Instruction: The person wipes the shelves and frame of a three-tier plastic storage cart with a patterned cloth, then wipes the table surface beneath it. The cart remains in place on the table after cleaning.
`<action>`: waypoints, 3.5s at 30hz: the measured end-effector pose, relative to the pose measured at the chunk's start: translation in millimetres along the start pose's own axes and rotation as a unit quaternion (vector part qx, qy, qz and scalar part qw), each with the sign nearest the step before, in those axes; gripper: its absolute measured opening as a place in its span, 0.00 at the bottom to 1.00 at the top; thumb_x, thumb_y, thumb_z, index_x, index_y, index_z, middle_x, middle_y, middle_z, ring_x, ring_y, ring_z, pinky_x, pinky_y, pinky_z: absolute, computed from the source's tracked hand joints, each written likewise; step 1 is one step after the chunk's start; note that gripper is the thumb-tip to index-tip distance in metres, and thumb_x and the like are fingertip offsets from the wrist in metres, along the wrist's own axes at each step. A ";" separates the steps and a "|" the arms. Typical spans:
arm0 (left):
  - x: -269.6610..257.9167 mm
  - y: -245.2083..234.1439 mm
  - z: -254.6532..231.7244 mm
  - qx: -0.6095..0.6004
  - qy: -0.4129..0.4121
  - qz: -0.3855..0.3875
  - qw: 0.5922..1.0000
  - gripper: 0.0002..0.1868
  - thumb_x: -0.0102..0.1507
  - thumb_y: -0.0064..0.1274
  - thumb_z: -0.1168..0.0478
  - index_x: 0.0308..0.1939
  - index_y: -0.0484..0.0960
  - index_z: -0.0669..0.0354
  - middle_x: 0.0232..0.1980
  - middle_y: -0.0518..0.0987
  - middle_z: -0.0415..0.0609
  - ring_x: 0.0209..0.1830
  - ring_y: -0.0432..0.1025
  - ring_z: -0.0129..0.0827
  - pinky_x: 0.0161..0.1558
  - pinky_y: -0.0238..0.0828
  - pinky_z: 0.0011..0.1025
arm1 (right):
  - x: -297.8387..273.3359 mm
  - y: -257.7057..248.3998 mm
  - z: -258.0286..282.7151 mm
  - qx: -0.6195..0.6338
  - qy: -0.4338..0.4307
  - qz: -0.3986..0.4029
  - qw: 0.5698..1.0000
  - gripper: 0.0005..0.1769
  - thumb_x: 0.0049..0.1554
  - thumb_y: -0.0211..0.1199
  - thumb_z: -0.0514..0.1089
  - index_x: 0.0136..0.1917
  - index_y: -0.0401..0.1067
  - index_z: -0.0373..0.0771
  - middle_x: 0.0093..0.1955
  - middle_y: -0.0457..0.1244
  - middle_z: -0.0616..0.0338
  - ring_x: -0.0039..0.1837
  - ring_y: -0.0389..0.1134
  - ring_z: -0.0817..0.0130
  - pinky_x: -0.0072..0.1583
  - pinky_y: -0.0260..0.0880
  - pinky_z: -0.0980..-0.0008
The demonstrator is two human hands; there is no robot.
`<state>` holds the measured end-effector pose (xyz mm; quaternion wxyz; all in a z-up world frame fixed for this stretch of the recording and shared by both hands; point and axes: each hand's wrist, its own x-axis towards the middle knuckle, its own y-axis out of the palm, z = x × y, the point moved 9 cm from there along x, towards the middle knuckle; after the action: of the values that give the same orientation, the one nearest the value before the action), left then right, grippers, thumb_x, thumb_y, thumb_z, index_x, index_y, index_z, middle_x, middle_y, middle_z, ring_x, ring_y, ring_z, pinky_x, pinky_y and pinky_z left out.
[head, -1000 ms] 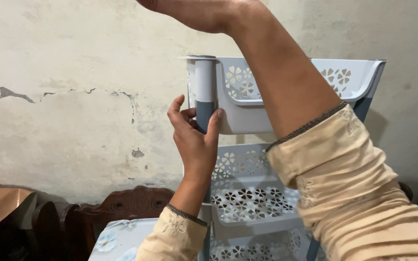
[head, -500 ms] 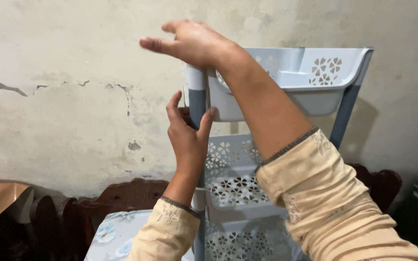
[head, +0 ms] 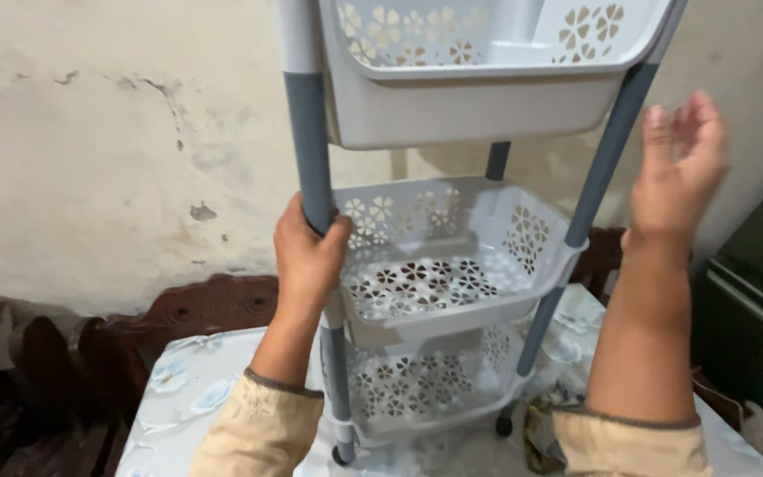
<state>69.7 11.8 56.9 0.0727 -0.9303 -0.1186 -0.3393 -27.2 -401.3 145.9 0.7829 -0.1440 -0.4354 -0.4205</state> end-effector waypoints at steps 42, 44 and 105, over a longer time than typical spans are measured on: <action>-93.3 -50.9 57.8 0.007 0.041 -0.138 0.990 0.25 0.71 0.54 0.62 0.69 0.67 0.69 0.69 0.72 0.60 0.70 0.68 0.42 0.71 0.65 0.35 | -145.5 -92.3 -234.4 0.086 0.202 0.051 0.974 0.09 0.67 0.65 0.41 0.55 0.72 0.33 0.51 0.68 0.57 0.52 0.70 0.71 0.60 0.74 0.71; -127.6 -54.5 50.4 0.154 0.089 -0.185 0.967 0.28 0.71 0.52 0.67 0.74 0.63 0.70 0.74 0.66 0.63 0.77 0.61 0.48 0.77 0.58 0.43 | -188.2 -108.8 -294.3 -0.031 0.277 0.113 0.954 0.18 0.61 0.68 0.46 0.59 0.69 0.36 0.54 0.66 0.54 0.55 0.69 0.65 0.60 0.72 0.67; -67.1 -10.8 24.9 0.127 0.149 0.009 0.981 0.41 0.55 0.66 0.60 0.66 0.62 0.70 0.74 0.61 0.70 0.77 0.54 0.65 0.72 0.54 0.51 | -169.8 141.4 6.1 -0.001 0.085 0.502 0.861 0.24 0.47 0.59 0.37 0.57 0.76 0.33 0.51 0.72 0.55 0.51 0.72 0.65 0.55 0.75 0.64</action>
<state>32.3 16.1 -4.9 0.2107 -0.8537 -0.1400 -0.4552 34.8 -221.6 33.0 0.9217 -0.3077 -0.2357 0.0183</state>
